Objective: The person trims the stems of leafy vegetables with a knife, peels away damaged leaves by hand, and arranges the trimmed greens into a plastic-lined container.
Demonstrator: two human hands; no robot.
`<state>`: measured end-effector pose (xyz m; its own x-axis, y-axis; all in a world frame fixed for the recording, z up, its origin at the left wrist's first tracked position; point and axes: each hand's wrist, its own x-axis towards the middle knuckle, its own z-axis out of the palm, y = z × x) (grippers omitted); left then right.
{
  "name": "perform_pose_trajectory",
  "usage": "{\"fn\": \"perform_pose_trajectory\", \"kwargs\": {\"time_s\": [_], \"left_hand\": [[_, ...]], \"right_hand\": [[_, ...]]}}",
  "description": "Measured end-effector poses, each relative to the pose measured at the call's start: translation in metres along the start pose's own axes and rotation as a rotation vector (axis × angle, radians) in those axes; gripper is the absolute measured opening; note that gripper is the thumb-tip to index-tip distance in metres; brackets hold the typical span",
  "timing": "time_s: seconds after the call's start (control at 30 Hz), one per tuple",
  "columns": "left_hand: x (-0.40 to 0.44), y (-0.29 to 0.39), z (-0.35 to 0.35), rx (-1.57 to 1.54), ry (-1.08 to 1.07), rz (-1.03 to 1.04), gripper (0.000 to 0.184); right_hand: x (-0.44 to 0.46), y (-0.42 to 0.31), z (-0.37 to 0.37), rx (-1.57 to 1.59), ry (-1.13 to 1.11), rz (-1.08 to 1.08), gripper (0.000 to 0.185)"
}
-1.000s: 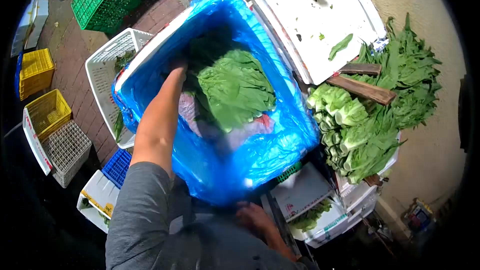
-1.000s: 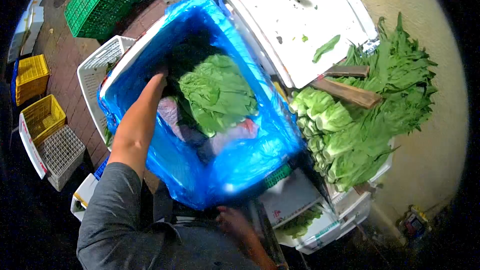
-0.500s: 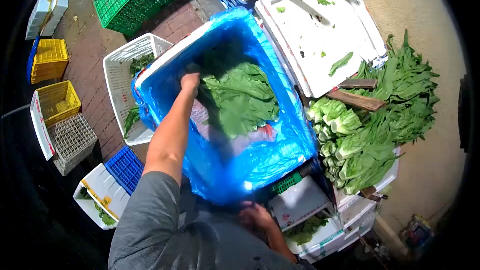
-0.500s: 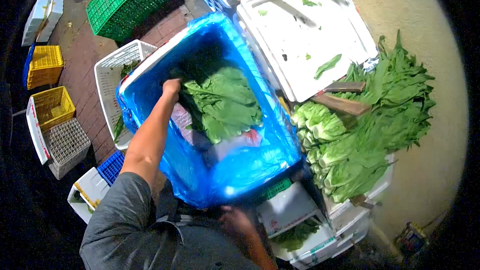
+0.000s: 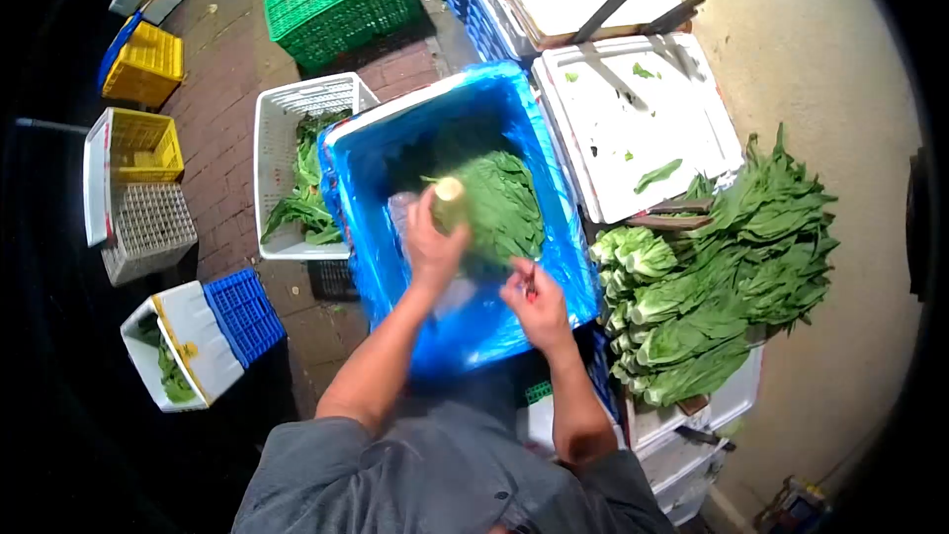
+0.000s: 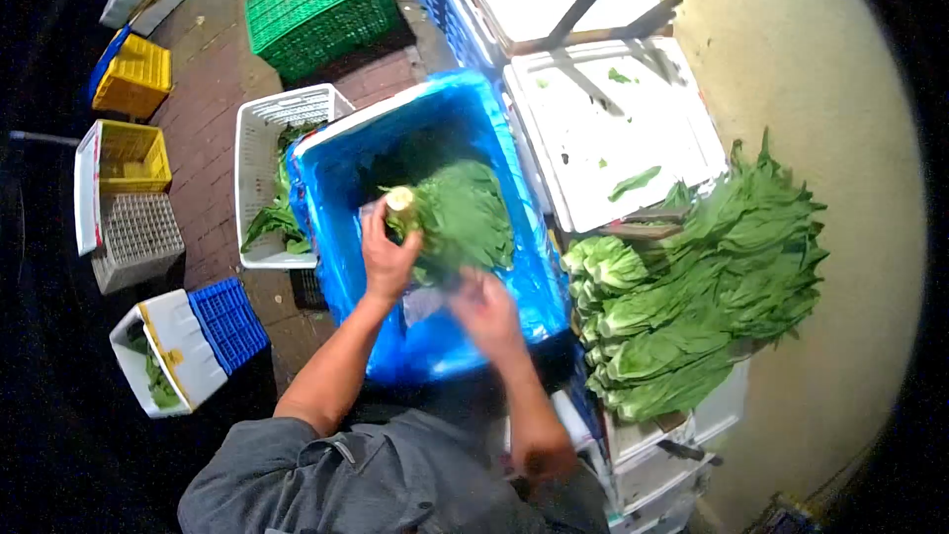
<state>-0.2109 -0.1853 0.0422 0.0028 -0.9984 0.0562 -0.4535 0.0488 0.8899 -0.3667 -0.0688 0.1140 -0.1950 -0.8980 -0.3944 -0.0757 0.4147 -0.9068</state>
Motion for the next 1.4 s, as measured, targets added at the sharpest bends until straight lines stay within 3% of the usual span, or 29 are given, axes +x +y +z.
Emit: {"fn": "perform_pose_trajectory", "kwargs": {"time_s": [0.03,0.13,0.2,0.27,0.43,0.47,0.53,0.6,0.63,0.67,0.7,0.77,0.83,0.9,1.0,1.07,1.13,1.17,1.33,1.4], "left_hand": [[-0.013,0.02,-0.009,0.014,-0.033,0.044,0.063],[-0.052,0.059,-0.033,-0.018,-0.179,0.22,0.07],[-0.076,0.064,-0.034,-0.051,-0.235,0.323,0.073],[-0.091,0.058,-0.03,-0.094,-0.321,0.295,0.074],[-0.085,0.085,-0.078,-0.099,-0.409,0.302,0.074],[-0.077,0.075,-0.107,-0.16,-0.461,0.241,0.059],[-0.068,0.072,-0.146,-0.308,-0.766,-0.119,0.046],[-0.068,0.056,-0.166,-0.514,-0.887,-0.341,0.038],[-0.065,0.047,-0.174,-0.65,-0.936,-0.441,0.043],[-0.064,0.041,-0.183,-1.022,-0.954,-0.646,0.065],[-0.061,0.038,-0.19,-1.233,-0.854,-0.666,0.079],[-0.044,0.067,-0.213,-1.601,-0.624,-0.682,0.103],[-0.033,0.043,-0.226,-1.791,-0.312,-0.753,0.096],[-0.021,0.022,-0.239,-1.88,-0.054,-0.813,0.09],[-0.005,0.001,-0.271,-1.874,0.094,-0.753,0.093],[0.004,-0.02,-0.276,-1.884,0.272,-0.844,0.076],[0.014,-0.041,-0.28,-1.854,0.35,-0.915,0.062],[0.019,-0.048,-0.283,-1.959,0.401,-0.951,0.044],[0.023,-0.067,-0.304,-1.859,0.525,-0.99,0.042],[0.025,-0.068,-0.31,-1.839,0.502,-0.991,0.043]], "right_hand": [[0.012,-0.025,-0.003,-0.229,0.026,-0.188,0.054],[0.018,-0.084,-0.004,-0.515,0.129,-0.643,0.054],[0.005,-0.091,-0.008,-0.542,0.075,-0.571,0.046],[-0.011,-0.076,-0.013,-0.589,0.011,-0.453,0.04],[-0.035,-0.061,-0.009,-0.543,0.266,-0.318,0.026],[-0.042,-0.079,0.001,-0.451,0.358,-0.375,0.028],[-0.04,-0.09,0.022,-0.256,0.377,-0.48,0.032],[-0.038,-0.103,0.045,-0.309,0.332,-0.613,0.041],[-0.036,-0.114,0.063,-0.266,0.321,-0.698,0.043],[-0.035,-0.125,0.084,-0.221,0.303,-0.781,0.045],[-0.031,-0.122,0.105,-0.057,0.25,-0.782,0.046],[-0.024,-0.141,0.146,-0.032,0.171,-0.858,0.049],[-0.022,-0.15,0.179,-0.068,0.071,-0.805,0.048],[-0.004,-0.147,0.212,-0.122,0.046,-0.885,0.043],[0.014,-0.143,0.247,-0.207,-0.002,-0.873,0.044],[0.016,-0.141,0.267,-0.243,-0.075,-0.758,0.044],[0.023,-0.139,0.282,-0.269,-0.102,-0.74,0.046],[0.024,-0.143,0.283,-0.356,-0.106,-0.735,0.045],[0.023,-0.129,0.291,-0.497,-0.134,-0.627,0.047],[0.023,-0.132,0.298,-0.549,-0.198,-0.638,0.057]]}}
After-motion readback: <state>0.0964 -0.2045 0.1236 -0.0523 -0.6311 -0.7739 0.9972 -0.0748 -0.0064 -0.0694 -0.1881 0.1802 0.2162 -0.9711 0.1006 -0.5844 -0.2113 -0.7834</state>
